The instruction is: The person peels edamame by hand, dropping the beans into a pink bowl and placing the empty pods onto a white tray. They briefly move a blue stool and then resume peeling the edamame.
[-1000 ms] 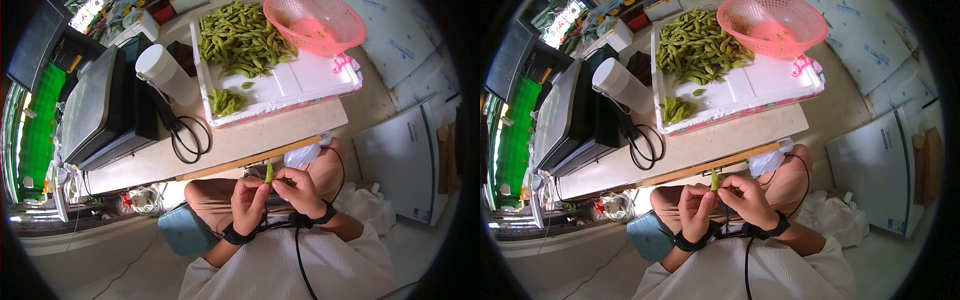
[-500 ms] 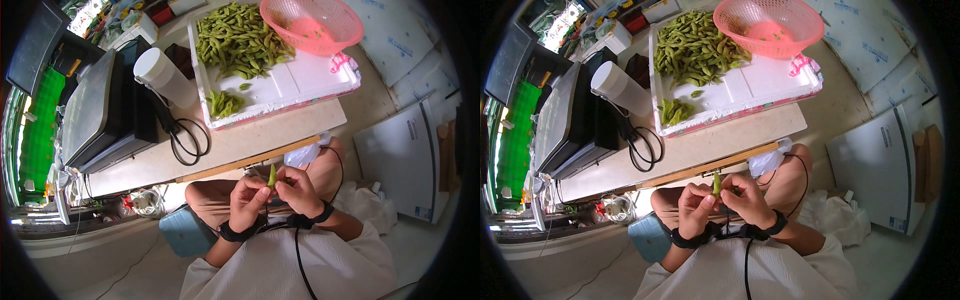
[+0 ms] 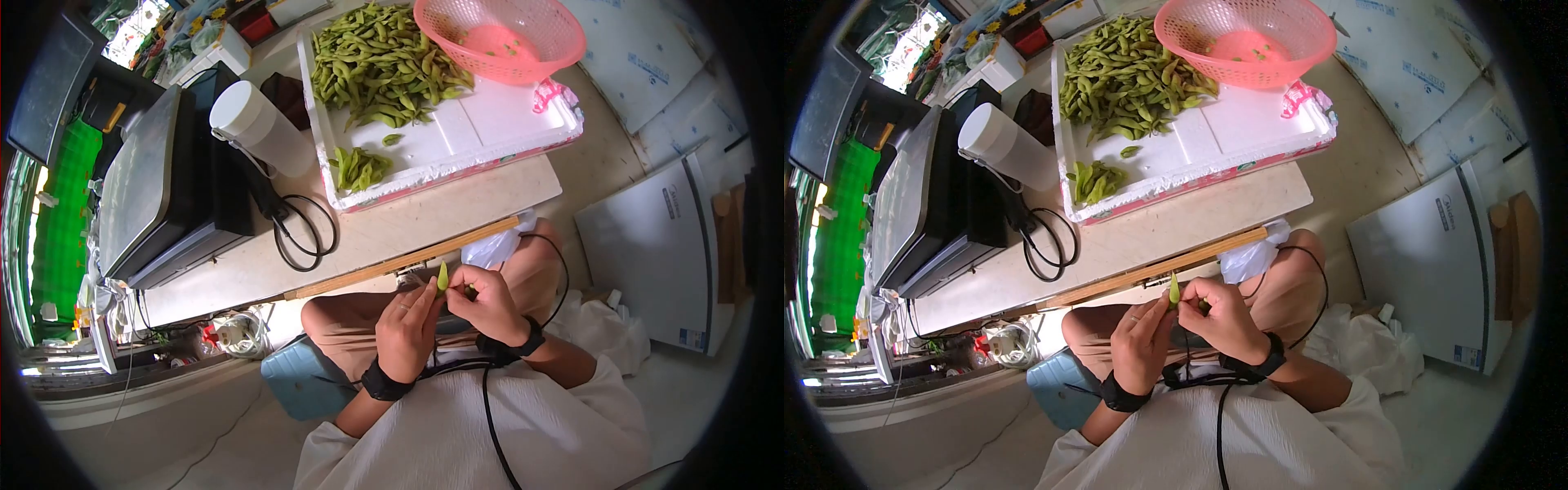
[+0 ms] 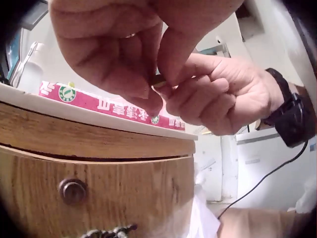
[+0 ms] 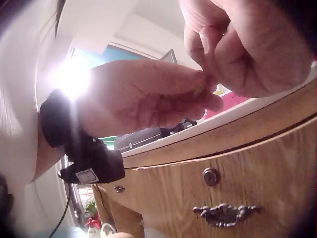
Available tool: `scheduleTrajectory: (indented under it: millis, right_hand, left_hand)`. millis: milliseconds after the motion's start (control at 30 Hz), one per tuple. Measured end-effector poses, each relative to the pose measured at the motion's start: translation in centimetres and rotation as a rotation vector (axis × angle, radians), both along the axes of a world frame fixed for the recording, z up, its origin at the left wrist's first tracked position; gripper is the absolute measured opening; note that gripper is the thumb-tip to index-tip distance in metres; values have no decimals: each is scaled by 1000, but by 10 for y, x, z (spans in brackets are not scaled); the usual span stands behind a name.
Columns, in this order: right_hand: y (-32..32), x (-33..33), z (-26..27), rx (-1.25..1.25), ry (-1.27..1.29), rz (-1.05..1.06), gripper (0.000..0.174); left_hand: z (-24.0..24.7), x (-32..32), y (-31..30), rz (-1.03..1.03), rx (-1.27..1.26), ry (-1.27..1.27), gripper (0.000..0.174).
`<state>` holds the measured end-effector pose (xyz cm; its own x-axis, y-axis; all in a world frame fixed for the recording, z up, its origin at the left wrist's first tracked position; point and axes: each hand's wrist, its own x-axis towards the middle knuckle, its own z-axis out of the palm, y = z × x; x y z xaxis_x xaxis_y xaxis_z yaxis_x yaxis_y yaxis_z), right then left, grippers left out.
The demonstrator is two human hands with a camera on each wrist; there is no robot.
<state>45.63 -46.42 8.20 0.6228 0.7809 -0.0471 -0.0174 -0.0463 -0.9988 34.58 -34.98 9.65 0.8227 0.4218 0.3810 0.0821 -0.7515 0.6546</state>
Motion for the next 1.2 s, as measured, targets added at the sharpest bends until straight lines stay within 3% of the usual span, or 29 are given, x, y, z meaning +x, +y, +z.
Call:
scheduleTrajectory:
  millis: [167, 200, 267, 333, 367, 400, 467, 567, 600, 667, 800, 833, 900, 967, 1033, 1200]
  right_hand:
    - [0, 0, -5, -4, -81, 9, 5]
    - [1, -1, -7, 12, -24, 8, 6]
    - [2, -4, -7, 26, 33, 6, 8]
    - [2, -6, -4, 3, 317, 10, 8]
    - [3, -6, -1, 2, 318, 10, 8]
    - [4, -6, 3, 8, 371, 21, 11]
    - [6, -2, 4, 13, 425, 32, 14]
    - [7, 6, 2, -20, 270, 132, 20]
    - [7, 9, 5, -17, 317, 162, 23]
    - [6, 11, 3, -14, 363, 192, 26]
    - [6, 9, -10, 28, 384, 226, 16]
    - [7, 9, -12, 43, 340, 195, 10]
    - [7, 10, -18, -4, 258, 202, 14]
    - [4, 10, -20, -51, 177, 207, 18]
    - [1, 9, -21, -93, 337, 176, 18]
    - [-1, 5, -7, -11, 698, 107, 19]
  left_hand:
    - [-1, -6, 3, -25, -448, 134, 20]
    - [-4, -7, 5, -26, -448, 134, 20]
    - [-8, -10, 8, -5, -826, 184, 18]
    - [-6, -7, 7, 20, -887, 153, 18]
    - [-6, -6, 5, 46, -947, 121, 17]
    - [-7, -6, 5, 47, -947, 122, 17]
    - [-10, -6, 4, 68, -645, 135, 18]
    - [-6, -6, 3, 8, -462, 97, 17]
    - [-4, -7, 3, 8, -463, 98, 17]
    - [-2, -9, 4, 43, -826, 153, 16]
    - [-5, -12, 6, 58, -927, 194, 15]
    - [-3, -10, 4, 47, -752, 191, 15]
    - [-4, -6, 1, 26, -410, 159, 16]
    - [-4, -4, 0, 22, -344, 130, 17]
    - [-5, -5, 1, 23, -278, 103, 17]
    - [-4, -7, 8, 135, -510, 155, 15]
